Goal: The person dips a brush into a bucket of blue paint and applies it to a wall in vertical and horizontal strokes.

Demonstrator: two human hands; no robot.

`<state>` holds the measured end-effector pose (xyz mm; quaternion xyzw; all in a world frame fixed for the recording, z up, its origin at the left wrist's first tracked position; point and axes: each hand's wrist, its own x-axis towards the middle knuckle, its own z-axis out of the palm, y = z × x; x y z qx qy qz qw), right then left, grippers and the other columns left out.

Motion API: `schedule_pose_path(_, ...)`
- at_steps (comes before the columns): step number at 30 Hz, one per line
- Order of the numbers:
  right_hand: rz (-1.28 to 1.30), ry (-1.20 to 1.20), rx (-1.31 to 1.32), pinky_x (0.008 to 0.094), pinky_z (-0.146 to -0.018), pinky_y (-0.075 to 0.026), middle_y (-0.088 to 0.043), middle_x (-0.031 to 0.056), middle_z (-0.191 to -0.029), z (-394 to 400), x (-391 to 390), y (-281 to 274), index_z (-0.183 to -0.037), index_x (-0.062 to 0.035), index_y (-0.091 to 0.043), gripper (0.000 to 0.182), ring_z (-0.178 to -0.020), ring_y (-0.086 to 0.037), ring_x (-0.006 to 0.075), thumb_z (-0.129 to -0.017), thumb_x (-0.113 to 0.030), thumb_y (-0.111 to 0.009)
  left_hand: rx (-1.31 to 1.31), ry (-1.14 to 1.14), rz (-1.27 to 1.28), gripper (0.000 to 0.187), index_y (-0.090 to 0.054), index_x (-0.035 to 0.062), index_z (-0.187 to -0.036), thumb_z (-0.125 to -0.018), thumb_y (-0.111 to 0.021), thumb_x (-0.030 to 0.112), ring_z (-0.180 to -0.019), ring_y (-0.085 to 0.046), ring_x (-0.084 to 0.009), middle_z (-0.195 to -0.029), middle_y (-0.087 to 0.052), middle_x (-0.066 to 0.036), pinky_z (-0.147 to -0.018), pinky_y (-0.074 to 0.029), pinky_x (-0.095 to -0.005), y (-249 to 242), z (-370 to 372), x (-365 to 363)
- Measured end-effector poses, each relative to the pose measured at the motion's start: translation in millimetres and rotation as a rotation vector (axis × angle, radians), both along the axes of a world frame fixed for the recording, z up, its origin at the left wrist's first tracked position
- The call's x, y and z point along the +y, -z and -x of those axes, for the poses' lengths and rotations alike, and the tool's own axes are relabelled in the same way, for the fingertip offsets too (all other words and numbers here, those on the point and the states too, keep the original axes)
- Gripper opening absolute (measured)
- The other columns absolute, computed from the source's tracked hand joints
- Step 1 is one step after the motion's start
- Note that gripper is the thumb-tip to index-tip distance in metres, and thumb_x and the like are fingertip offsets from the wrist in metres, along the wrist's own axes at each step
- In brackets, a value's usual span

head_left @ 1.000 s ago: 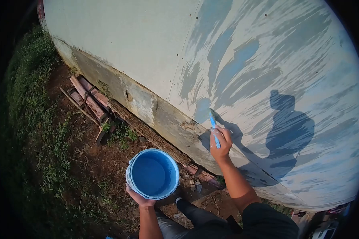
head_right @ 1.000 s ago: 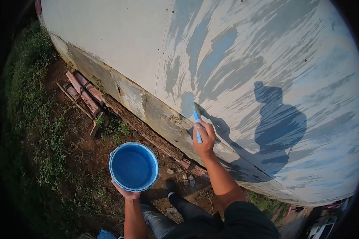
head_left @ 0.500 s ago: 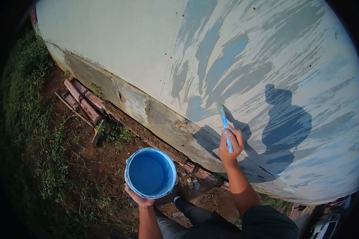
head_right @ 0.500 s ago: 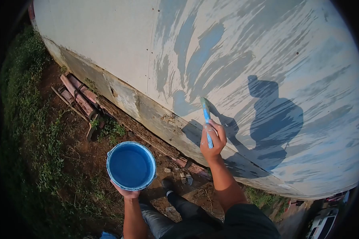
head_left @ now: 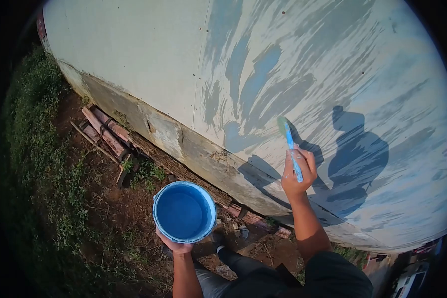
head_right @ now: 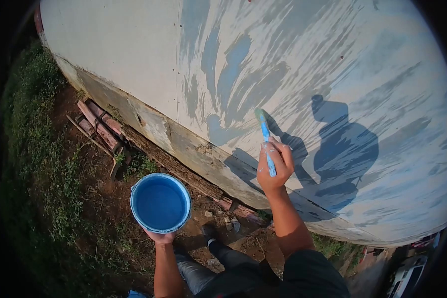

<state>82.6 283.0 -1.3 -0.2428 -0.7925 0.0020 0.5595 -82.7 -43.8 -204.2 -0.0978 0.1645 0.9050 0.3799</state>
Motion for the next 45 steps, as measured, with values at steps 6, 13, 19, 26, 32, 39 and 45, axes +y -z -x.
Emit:
schedule_pose_path(6,0.082,-0.246,-0.117,0.042,-0.076,-0.062,-0.074,0.0183,-0.104,0.2,-13.7,13.5,-0.104,0.002,-0.076,0.022,-0.094,-0.077,0.0339,-0.084,0.006,-0.085,-0.065,-0.031,-0.074,0.075,-0.055,0.012,-0.154,-0.105,-0.045,0.068,-0.135,-0.061,-0.0327,-0.152,-0.06,-0.01,-0.111,-0.055,-0.0528,-12.0,-11.0,7.1)
schedule_pose_path(13,0.094,-0.215,-0.146,0.042,-0.076,-0.06,-0.073,0.0163,-0.101,4.5,31.2,-25.9,-0.101,0.0015,-0.076,0.018,-0.092,-0.076,0.0343,-0.086,0.006,-0.083,-0.04,-0.03,-0.115,0.074,-0.055,0.0108,-0.153,-0.105,-0.046,0.067,-0.133,-0.063,-0.0316,-0.149,-0.062,-0.009,-0.111,-0.056,-0.0529,-28.2,-14.5,10.2)
schedule_pose_path(19,-0.041,-0.156,-0.114,0.0427,-0.075,-0.059,-0.073,0.0172,-0.102,10.0,-2.5,-26.5,-0.102,0.0029,-0.076,0.019,-0.091,-0.075,0.0359,-0.085,0.008,-0.083,-0.068,-0.021,-0.298,0.066,-0.054,0.0056,-0.155,-0.111,-0.05,0.055,-0.141,-0.059,-0.0376,-0.156,-0.059,-0.016,-0.119,-0.049,-0.0609,-12.3,-16.7,0.7)
schedule_pose_path(26,0.345,-0.29,-0.632,0.0454,-0.077,-0.056,-0.07,0.0158,-0.102,-2.0,22.7,124.8,-0.105,0.0014,-0.075,0.021,-0.091,-0.071,0.0393,-0.085,0.007,-0.081,-0.069,-0.014,-0.265,0.087,-0.051,0.0137,-0.159,-0.102,-0.044,0.079,-0.142,-0.057,-0.0355,-0.159,-0.056,-0.012,-0.115,-0.052,-0.0564,1.6,-10.6,-4.9)
schedule_pose_path(32,0.427,-0.299,-0.391,0.0448,-0.077,-0.056,-0.071,0.0186,-0.102,41.2,33.6,42.9,-0.104,0.0031,-0.074,0.018,-0.089,-0.071,0.041,-0.087,0.006,-0.08,-0.058,-0.011,-0.146,0.076,-0.054,0.0107,-0.153,-0.106,-0.041,0.07,-0.136,-0.061,-0.0342,-0.154,-0.059,-0.014,-0.109,-0.058,-0.0546,-12.4,-9.8,-9.0)
schedule_pose_path(39,0.127,-0.286,-0.317,0.0451,-0.075,-0.058,-0.071,0.0187,-0.101,46.7,2.6,37.6,-0.104,0.0032,-0.074,0.019,-0.089,-0.071,0.0399,-0.086,0.006,-0.081,0.195,-0.096,-0.01,0.07,-0.057,0.0099,-0.151,-0.108,-0.042,0.063,-0.129,-0.066,-0.0333,-0.148,-0.064,-0.014,-0.106,-0.059,-0.053,-46.7,-14.6,-0.2)
schedule_pose_path(45,0.414,-0.303,-0.817,0.0474,-0.081,-0.057,-0.069,0.0153,-0.103,60.2,40.8,98.1,-0.11,-0.0012,-0.076,0.02,-0.095,-0.07,0.0385,-0.09,0.002,-0.078,-0.083,-0.016,-0.105,0.071,-0.057,0.0104,-0.153,-0.108,-0.042,0.063,-0.134,-0.063,-0.0348,-0.151,-0.063,-0.014,-0.109,-0.057,-0.0546,-35.7,-9.7,-8.6)
